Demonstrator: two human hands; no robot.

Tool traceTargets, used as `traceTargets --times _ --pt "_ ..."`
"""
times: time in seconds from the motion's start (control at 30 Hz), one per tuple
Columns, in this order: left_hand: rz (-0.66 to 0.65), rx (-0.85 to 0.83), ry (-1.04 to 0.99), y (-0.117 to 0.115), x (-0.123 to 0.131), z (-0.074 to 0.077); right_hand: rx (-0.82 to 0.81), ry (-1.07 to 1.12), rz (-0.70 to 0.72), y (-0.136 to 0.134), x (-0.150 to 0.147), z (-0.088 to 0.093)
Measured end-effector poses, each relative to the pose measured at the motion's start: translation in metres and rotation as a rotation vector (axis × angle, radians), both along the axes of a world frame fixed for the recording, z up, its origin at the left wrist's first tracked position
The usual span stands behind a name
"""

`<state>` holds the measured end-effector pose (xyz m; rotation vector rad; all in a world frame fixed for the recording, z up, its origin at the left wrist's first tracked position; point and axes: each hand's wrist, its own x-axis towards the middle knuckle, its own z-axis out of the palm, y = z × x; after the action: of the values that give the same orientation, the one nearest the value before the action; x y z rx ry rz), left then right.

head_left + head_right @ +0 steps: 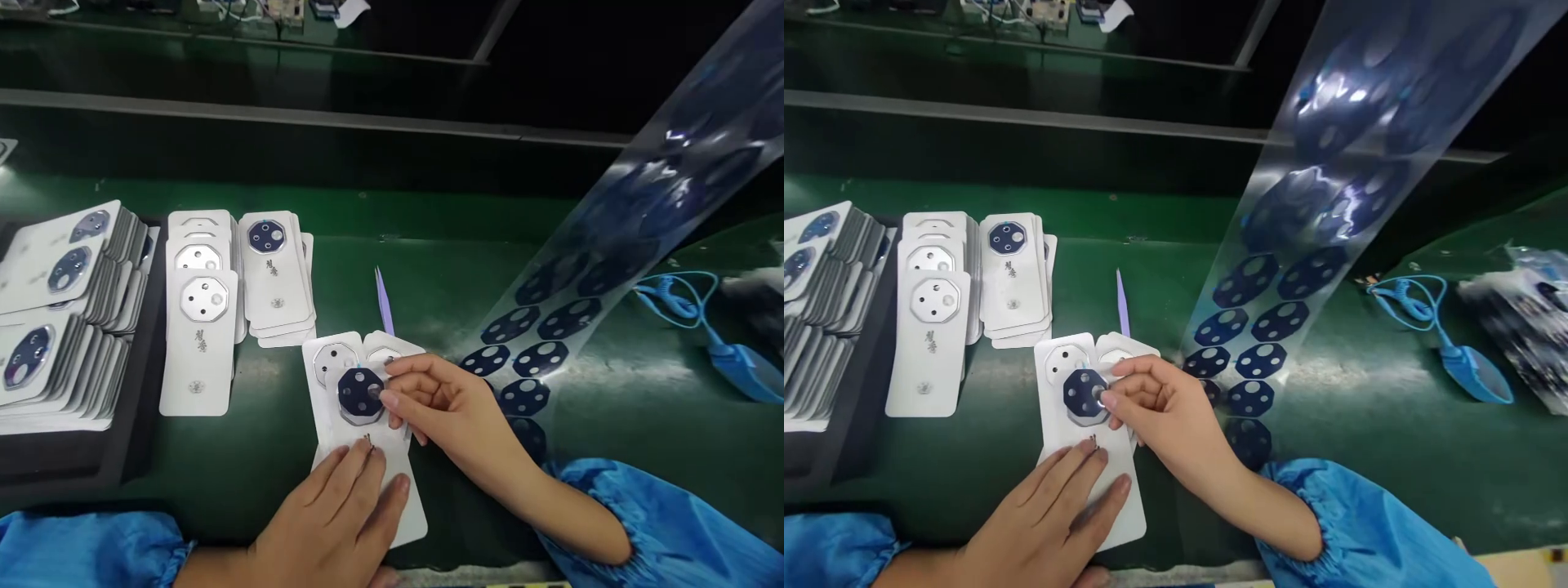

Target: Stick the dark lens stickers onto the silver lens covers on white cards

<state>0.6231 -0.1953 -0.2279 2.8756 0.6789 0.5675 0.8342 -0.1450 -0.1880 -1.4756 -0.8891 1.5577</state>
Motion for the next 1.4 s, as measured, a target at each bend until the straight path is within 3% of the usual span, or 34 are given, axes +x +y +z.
traceTargets --times 0.5,1.4 --pt "-0.078 -0.008 -0.137 0.028 -0.001 0.024 -0.033 -0.05 0.049 0.001 0.006 0.004" --pt "-0.102 -0.027 -0.112 0.033 -0.002 0.026 -0.022 -0.12 0.076 0.0 0.009 -0.001"
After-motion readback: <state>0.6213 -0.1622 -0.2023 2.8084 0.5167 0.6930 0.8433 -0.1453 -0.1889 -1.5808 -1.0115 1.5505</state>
